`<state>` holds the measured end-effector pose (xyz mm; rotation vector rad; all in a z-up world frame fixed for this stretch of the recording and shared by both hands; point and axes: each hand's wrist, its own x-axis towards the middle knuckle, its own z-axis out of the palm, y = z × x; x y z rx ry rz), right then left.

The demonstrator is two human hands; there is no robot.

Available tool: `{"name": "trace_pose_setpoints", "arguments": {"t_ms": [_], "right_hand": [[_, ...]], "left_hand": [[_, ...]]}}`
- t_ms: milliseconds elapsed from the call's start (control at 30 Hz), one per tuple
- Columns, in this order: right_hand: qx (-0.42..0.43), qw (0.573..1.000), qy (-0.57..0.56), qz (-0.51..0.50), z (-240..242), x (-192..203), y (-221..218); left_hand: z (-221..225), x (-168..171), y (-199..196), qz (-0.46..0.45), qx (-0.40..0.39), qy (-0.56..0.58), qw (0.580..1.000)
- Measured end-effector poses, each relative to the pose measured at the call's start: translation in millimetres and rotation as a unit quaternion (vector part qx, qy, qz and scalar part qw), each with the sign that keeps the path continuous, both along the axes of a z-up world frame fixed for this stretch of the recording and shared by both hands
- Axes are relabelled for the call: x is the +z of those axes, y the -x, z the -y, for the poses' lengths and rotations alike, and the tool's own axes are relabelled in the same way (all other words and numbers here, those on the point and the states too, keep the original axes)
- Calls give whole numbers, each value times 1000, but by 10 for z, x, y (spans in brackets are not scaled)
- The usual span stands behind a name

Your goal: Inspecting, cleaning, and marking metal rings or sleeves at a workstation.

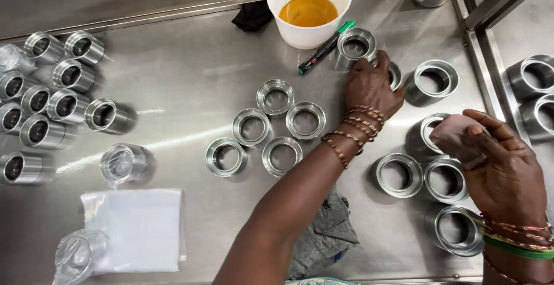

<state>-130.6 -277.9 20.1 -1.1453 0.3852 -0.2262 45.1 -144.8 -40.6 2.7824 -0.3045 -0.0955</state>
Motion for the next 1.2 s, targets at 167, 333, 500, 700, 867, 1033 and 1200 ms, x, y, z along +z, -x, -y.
{"name": "trace_pose_setpoints", "arguments": {"t_ms": [167,333,500,700,867,1033,1200], "right_hand": [[1,999,28,-16,67,-186,-76],[109,991,-60,-47,-63,-364,-232],[205,785,584,18,-412,68,-287],[162,977,-93,-105,-321,-139,-250],[195,918,-334,92,-109,-364,-197],[55,996,74,12,426,-459,-107],[44,989,138,35,501,-337,-112]], "left_hand": [[-525,37,333,-110,-169,328,923],[-712,52,1028,164,-320,213,909],[-853,478,837,-68,-212,205,953],[-712,290,1015,-72,-155,285,943],[-678,347,654,-65,-251,289,921],[-740,206,32,-63,-224,-43,972],[-225,89,-431,81,-195,-90,973]]}}
